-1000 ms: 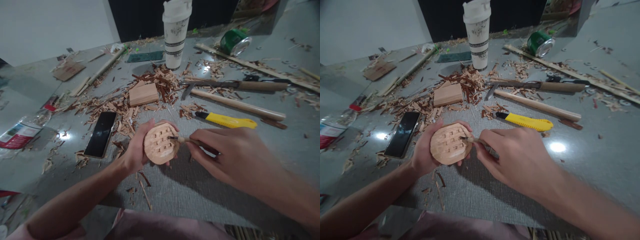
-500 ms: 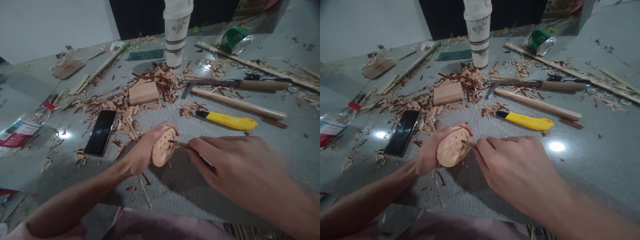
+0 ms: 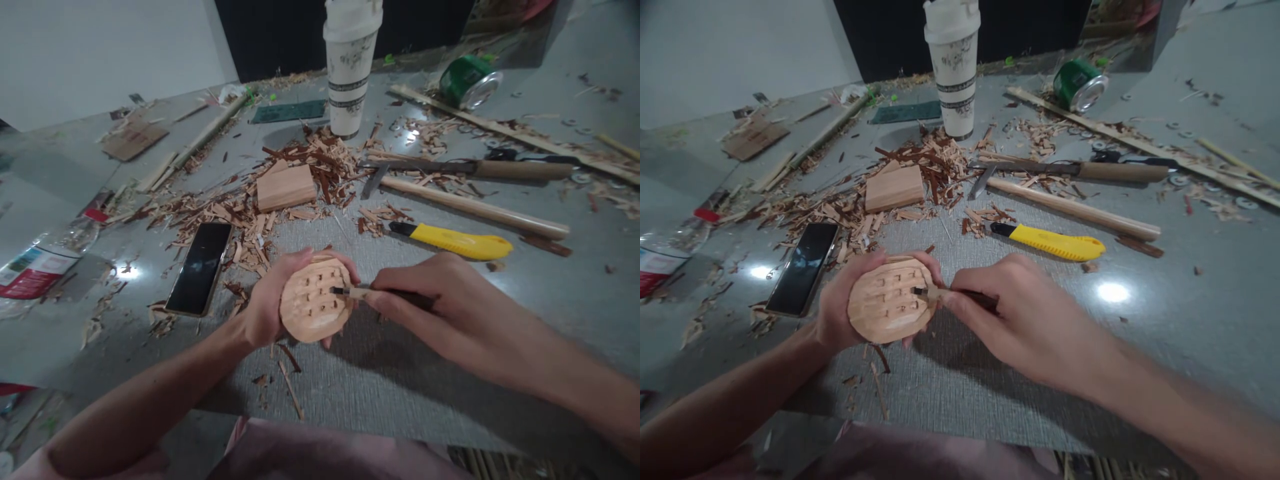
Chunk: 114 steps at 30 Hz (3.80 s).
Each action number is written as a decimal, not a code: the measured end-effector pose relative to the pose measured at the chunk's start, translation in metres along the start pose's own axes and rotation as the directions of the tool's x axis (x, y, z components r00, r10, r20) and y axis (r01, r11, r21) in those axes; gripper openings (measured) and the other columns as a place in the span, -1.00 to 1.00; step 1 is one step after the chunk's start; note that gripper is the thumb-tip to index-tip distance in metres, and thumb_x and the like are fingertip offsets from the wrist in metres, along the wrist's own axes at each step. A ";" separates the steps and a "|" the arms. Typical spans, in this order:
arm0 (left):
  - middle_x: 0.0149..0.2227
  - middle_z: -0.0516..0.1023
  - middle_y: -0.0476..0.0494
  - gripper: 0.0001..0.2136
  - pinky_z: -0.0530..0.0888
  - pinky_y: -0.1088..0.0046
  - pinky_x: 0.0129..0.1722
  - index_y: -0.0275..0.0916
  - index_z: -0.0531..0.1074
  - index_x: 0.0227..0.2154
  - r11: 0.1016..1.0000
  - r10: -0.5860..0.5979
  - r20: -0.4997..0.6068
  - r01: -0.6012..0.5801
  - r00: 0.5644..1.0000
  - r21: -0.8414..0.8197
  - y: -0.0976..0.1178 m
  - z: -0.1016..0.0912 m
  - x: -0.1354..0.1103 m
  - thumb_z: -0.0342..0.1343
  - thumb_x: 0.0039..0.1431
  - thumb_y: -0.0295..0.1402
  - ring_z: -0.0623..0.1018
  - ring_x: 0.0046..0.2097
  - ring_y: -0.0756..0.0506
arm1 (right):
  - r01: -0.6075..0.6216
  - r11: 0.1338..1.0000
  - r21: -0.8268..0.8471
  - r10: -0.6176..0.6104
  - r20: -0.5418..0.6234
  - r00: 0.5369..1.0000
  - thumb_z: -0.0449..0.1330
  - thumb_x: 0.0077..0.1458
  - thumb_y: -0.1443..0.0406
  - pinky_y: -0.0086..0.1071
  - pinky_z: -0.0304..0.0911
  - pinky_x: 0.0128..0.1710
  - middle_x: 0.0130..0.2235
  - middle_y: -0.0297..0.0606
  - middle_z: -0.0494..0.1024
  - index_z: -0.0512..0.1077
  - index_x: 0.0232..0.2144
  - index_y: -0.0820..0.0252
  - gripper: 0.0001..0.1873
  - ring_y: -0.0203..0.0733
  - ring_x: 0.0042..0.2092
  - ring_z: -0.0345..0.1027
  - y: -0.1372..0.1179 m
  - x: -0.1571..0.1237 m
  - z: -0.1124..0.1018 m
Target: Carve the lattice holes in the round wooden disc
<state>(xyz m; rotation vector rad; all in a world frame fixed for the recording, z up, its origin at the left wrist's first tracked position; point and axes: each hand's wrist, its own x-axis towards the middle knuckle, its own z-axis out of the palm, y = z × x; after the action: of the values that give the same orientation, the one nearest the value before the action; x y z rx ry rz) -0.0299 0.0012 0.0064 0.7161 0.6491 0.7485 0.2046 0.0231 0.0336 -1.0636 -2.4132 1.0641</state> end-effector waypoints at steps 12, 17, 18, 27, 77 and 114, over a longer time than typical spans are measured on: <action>-0.36 0.49 -0.21 -0.41 0.52 0.44 -0.55 -0.29 0.48 -0.14 0.991 0.072 -0.048 -0.066 0.996 0.113 0.001 -0.001 0.001 0.00 0.26 0.22 0.56 -0.46 -0.12 | 0.053 0.982 -0.181 -0.083 -0.162 0.983 0.12 0.43 0.18 -0.34 -0.04 -0.54 -0.61 -0.46 0.29 0.41 -0.52 0.14 -0.58 -0.36 -0.58 0.08 -0.007 -0.003 -0.009; -0.34 0.52 -0.22 -0.44 0.52 0.46 -0.54 -0.27 0.48 -0.13 0.994 0.050 -0.047 -0.045 0.998 0.103 0.002 0.001 0.000 0.01 0.26 0.19 0.56 -0.46 -0.10 | 0.080 0.964 -0.255 -0.119 -0.142 0.983 0.11 0.44 0.21 -0.32 -0.04 -0.49 -0.59 -0.42 0.35 0.45 -0.48 0.15 -0.60 -0.33 -0.56 0.14 -0.007 -0.006 -0.007; -0.33 0.52 -0.22 -0.44 0.52 0.46 -0.53 -0.27 0.48 -0.13 0.994 0.049 -0.050 -0.044 0.998 0.103 0.002 0.001 0.000 0.02 0.26 0.20 0.56 -0.45 -0.10 | 0.080 0.961 -0.267 -0.121 -0.140 0.983 0.10 0.44 0.21 -0.31 -0.05 -0.48 -0.59 -0.41 0.36 0.45 -0.47 0.15 -0.60 -0.33 -0.56 0.15 -0.007 -0.006 -0.006; -0.35 0.51 -0.18 -0.45 0.51 0.47 -0.52 -0.26 0.47 -0.14 0.989 0.075 -0.082 -0.064 0.994 0.135 0.001 0.005 0.000 0.04 0.28 0.20 0.53 -0.45 -0.08 | 0.093 0.907 -0.410 -0.168 -0.151 0.974 0.09 0.45 0.20 -0.25 -0.14 -0.46 -0.56 -0.38 0.43 0.41 -0.45 0.12 -0.62 -0.27 -0.56 0.24 -0.008 -0.008 0.003; -0.35 0.56 -0.26 -0.49 0.47 0.45 -0.51 -0.35 0.53 -0.20 1.000 -0.018 0.006 0.018 1.000 0.015 0.009 0.005 -0.003 0.07 0.24 0.09 0.54 -0.39 -0.13 | 0.115 0.991 -0.068 -0.115 0.006 0.993 0.06 0.50 0.16 -0.33 -0.06 -0.48 -0.58 -0.48 0.28 0.35 -0.44 0.13 -0.59 -0.36 -0.53 0.08 -0.005 -0.003 0.000; -0.25 0.54 -0.17 -0.51 0.44 0.37 -0.24 -0.30 0.57 -0.15 0.948 0.163 -0.108 -0.126 0.981 0.293 0.008 -0.006 0.002 0.08 0.30 0.10 0.49 -0.25 -0.13 | 0.094 0.996 -0.006 -0.094 -0.010 0.995 0.11 0.48 0.13 -0.37 -0.06 -0.51 -0.59 -0.51 0.19 0.36 -0.47 0.15 -0.57 -0.38 -0.54 -0.01 -0.001 0.000 0.001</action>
<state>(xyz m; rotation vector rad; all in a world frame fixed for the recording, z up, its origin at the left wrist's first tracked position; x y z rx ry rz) -0.0364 0.0087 0.0084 0.9940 0.8414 0.8519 0.2036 0.0218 0.0335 -0.9443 -2.4335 1.0190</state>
